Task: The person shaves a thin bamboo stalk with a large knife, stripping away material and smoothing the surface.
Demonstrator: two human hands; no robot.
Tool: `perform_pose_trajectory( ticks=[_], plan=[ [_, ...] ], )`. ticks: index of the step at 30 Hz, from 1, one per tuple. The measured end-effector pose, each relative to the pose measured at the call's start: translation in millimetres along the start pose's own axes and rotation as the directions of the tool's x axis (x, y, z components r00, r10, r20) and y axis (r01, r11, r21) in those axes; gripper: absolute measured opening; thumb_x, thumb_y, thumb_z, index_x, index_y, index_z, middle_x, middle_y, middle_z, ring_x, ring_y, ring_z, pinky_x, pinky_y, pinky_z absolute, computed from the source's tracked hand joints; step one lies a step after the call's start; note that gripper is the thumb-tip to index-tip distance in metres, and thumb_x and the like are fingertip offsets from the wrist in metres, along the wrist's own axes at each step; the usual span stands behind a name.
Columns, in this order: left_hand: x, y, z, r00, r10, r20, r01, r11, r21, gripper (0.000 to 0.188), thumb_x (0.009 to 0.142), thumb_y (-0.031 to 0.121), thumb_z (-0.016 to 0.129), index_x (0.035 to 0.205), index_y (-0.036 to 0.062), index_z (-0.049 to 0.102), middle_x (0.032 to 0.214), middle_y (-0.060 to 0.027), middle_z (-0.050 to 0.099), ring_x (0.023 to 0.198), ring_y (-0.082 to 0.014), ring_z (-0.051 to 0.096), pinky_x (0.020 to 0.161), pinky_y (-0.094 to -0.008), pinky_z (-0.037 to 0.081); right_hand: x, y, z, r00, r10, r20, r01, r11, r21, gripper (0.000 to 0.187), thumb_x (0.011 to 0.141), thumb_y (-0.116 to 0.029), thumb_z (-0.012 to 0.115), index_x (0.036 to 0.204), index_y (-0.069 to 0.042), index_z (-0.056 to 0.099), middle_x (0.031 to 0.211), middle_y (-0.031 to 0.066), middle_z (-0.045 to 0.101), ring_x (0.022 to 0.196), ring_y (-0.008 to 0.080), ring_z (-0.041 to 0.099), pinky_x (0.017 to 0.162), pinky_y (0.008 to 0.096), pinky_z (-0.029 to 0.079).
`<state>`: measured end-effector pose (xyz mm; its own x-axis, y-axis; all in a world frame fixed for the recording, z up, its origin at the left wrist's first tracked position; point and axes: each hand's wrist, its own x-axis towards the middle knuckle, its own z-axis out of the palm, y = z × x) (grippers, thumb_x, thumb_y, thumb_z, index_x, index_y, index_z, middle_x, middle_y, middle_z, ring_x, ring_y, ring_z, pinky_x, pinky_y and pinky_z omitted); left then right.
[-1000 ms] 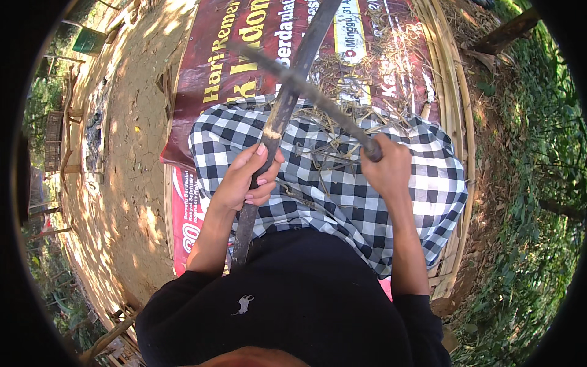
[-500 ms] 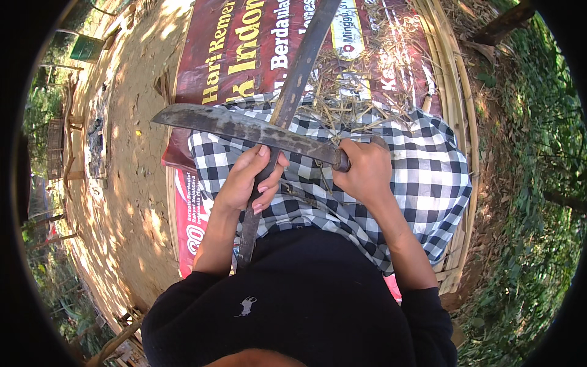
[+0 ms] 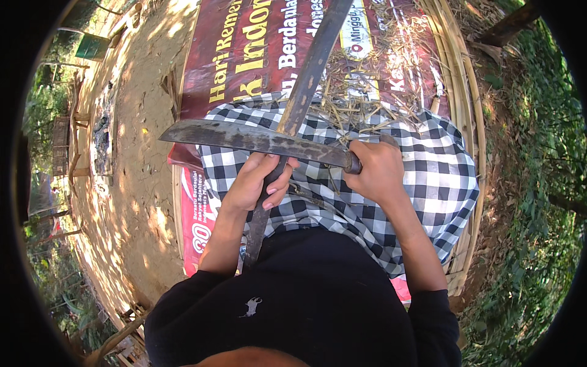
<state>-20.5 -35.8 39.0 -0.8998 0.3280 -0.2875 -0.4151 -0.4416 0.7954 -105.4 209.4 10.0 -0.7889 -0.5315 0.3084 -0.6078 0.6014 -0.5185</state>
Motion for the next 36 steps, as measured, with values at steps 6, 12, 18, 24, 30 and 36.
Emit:
perform_pose_trajectory(
  ticks=[6,12,18,24,30,36],
  plan=[
    [1,0,3,1.0,-0.02,-0.007,0.02,1.0,-0.019,0.041,0.112,0.033,0.03,0.114,-0.0005,0.053,0.062,0.0004,0.042,0.039,-0.0073,0.04,0.037,-0.0215,0.035,-2,0,-4,1.0,0.018,0.012,-0.018,1.0,0.013,0.016,0.064,-0.011,0.075,0.074,-0.008,0.063,0.056,0.0117,0.056,0.055,0.0344,0.057,0.055,0.0434,0.043],
    [4,0,6,1.0,-0.013,-0.008,0.013,1.0,-0.022,0.043,0.112,0.034,0.031,0.113,-0.0026,0.053,0.06,-0.0001,0.042,0.038,-0.0077,0.04,0.036,-0.0222,0.034,-3,-1,-7,1.0,0.025,0.01,-0.026,0.996,0.08,0.018,0.064,-0.012,0.076,0.072,-0.006,0.061,0.056,0.0125,0.055,0.056,0.0348,0.057,0.055,0.0438,0.043],
    [7,-3,7,1.0,-0.018,0.002,0.018,0.999,-0.04,0.043,0.112,0.033,0.032,0.115,-0.0041,0.053,0.06,-0.0003,0.043,0.038,-0.0078,0.041,0.036,-0.0222,0.034,-5,2,-12,1.0,0.026,0.001,-0.026,0.998,0.052,0.018,0.065,-0.013,0.076,0.07,-0.007,0.059,0.057,0.0119,0.055,0.056,0.0343,0.058,0.056,0.0437,0.044],
    [9,-4,9,0.998,-0.058,-0.008,0.058,0.998,-0.02,0.042,0.112,0.031,0.031,0.115,-0.0039,0.053,0.061,-0.0002,0.043,0.039,-0.0073,0.041,0.037,-0.022,0.035,-11,3,-13,0.999,0.029,0.017,-0.029,1.0,0.007,0.018,0.065,-0.013,0.075,0.07,-0.007,0.059,0.059,0.011,0.057,0.057,0.0341,0.059,0.057,0.0435,0.044],
    [7,-4,9,0.999,-0.041,-0.003,0.041,0.999,0.003,0.041,0.112,0.032,0.03,0.115,-0.0024,0.053,0.061,0.0,0.043,0.039,-0.0071,0.04,0.037,-0.0217,0.035,-11,3,-11,0.999,0.036,0.005,-0.036,0.999,0.02,0.018,0.065,-0.013,0.074,0.069,-0.006,0.058,0.059,0.0119,0.057,0.058,0.0349,0.058,0.058,0.044,0.044],
    [2,-9,9,0.996,-0.071,-0.047,0.073,0.996,0.042,0.037,0.111,0.028,0.032,0.114,-0.0027,0.053,0.061,-0.0008,0.04,0.038,-0.0072,0.036,0.036,-0.0233,0.033,-12,10,-5,0.993,0.068,0.096,-0.069,0.998,0.011,0.018,0.062,-0.014,0.072,0.072,-0.006,0.059,0.06,0.0131,0.058,0.059,0.037,0.057,0.059,0.0462,0.044]
  ],
)
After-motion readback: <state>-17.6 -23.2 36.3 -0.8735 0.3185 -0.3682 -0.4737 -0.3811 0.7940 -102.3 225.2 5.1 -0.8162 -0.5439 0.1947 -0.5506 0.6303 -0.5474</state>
